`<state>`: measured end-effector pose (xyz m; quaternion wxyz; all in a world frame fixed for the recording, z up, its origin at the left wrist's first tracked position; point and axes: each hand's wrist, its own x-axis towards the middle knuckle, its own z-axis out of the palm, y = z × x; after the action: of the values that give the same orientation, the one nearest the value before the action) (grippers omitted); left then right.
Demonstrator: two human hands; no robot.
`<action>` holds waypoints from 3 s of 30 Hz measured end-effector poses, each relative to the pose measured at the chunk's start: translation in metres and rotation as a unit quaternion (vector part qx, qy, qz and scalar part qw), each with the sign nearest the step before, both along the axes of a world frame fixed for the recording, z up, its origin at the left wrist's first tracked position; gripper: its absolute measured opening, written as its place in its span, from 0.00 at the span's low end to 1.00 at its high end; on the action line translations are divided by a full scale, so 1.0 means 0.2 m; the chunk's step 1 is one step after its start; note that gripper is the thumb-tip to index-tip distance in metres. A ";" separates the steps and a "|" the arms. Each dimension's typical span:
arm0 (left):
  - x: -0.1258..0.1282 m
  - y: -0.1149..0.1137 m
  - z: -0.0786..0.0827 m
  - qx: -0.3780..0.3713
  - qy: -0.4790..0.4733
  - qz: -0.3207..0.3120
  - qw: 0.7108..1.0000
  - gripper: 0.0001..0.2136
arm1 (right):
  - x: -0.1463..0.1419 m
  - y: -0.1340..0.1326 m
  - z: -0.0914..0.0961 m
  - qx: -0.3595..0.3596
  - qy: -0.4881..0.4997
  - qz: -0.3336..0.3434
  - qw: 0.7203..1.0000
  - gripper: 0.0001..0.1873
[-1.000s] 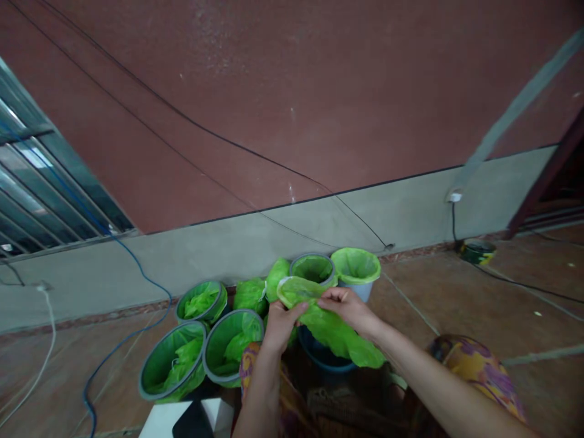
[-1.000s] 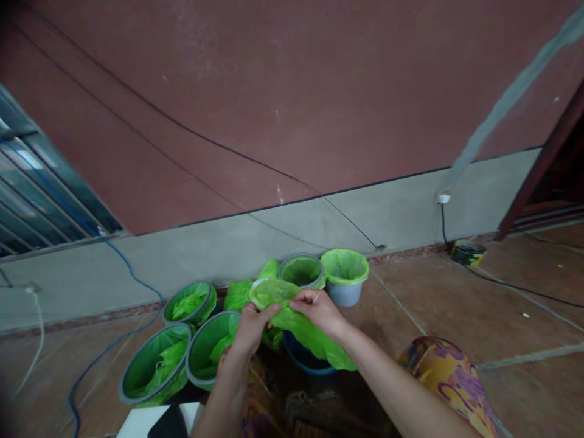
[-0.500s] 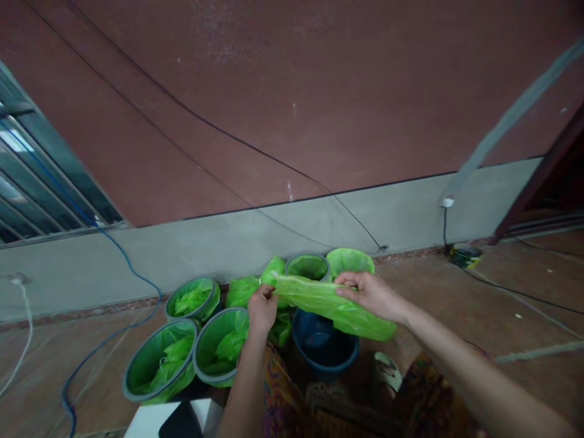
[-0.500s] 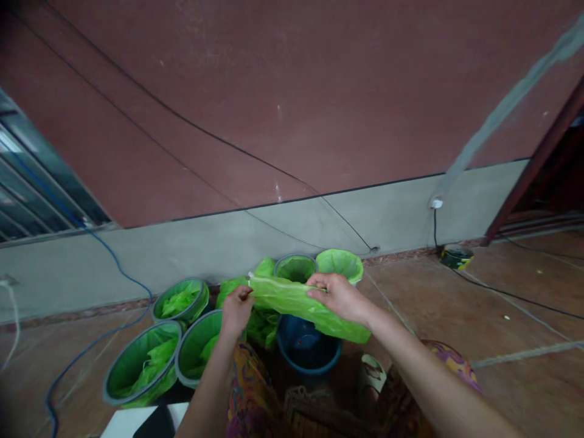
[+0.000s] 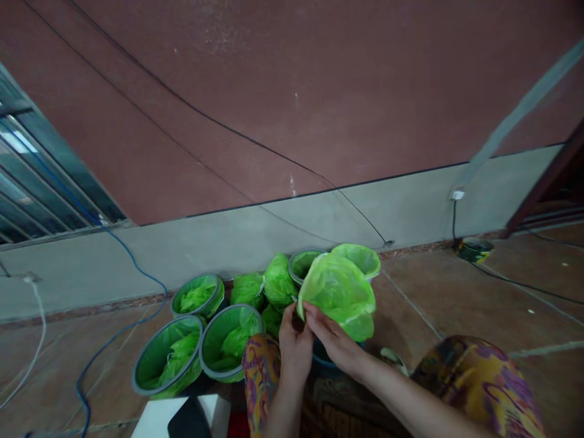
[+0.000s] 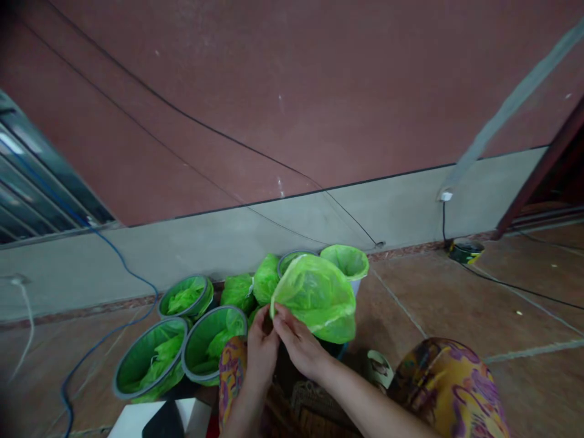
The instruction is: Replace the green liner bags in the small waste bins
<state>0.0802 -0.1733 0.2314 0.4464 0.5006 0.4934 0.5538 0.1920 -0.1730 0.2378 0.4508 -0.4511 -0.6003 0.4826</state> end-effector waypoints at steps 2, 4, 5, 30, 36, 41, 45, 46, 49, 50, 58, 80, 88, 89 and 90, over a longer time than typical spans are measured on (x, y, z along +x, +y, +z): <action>-0.04 0.03 -0.01 -0.001 0.008 -0.016 1.000 0.15 | 0.00 -0.02 0.01 -0.009 -0.002 0.044 0.999 0.30; -0.07 0.05 -0.02 0.003 0.024 -0.020 0.999 0.12 | 0.03 -0.02 0.02 0.009 -0.032 0.072 0.997 0.26; -0.07 0.06 -0.03 0.006 0.036 -0.012 0.999 0.11 | 0.05 -0.02 0.03 0.025 -0.054 0.079 0.995 0.24; -0.45 0.22 0.04 0.187 0.360 0.229 0.885 0.16 | 0.64 0.27 -0.18 0.189 -0.358 -0.260 0.877 0.22; -0.60 0.26 -0.04 0.116 0.365 0.298 0.874 0.17 | 0.84 0.25 -0.21 0.089 -0.329 -0.342 0.875 0.23; -0.65 0.33 -0.11 0.024 0.327 0.261 0.908 0.15 | 0.89 0.28 -0.22 -0.082 -0.125 -0.322 0.935 0.13; -0.64 0.43 0.15 0.006 0.261 0.241 0.935 0.16 | 0.90 0.29 0.17 -0.076 -0.080 -0.302 0.947 0.13; -0.63 0.45 0.25 0.044 0.240 0.255 0.936 0.19 | 0.90 0.26 0.30 0.015 -0.087 -0.313 0.946 0.17; -0.59 0.45 0.45 0.247 0.191 0.390 0.866 0.26 | 0.90 0.13 0.56 0.287 -0.154 -0.436 0.839 0.22; -0.59 0.43 0.45 0.281 0.175 0.411 0.849 0.27 | 0.90 0.08 0.55 0.347 -0.173 -0.468 0.794 0.22; -0.77 0.40 -0.15 -0.051 0.151 0.196 0.968 0.21 | 0.82 -0.18 -0.45 0.078 -0.403 -0.219 0.885 0.32; -0.34 0.22 -0.09 -0.328 -0.166 -0.173 0.914 0.28 | -0.22 -0.31 -0.14 0.061 -0.196 0.104 0.973 0.26; -0.27 0.25 -0.13 -0.221 0.069 -0.267 0.936 0.10 | -0.29 -0.31 -0.13 0.063 -0.180 0.143 0.971 0.22; -0.26 0.24 -0.15 -0.210 0.085 -0.259 0.939 0.08 | -0.30 -0.31 -0.13 0.068 -0.176 0.146 0.971 0.20; -0.26 0.23 -0.15 -0.198 0.101 -0.244 0.944 0.06 | -0.30 -0.32 -0.12 0.070 -0.172 0.152 0.971 0.18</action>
<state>0.0278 -0.1264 0.2007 0.6061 0.5605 0.4981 0.2653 0.1324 -0.2375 0.2145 0.2928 -0.3978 -0.7629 0.4171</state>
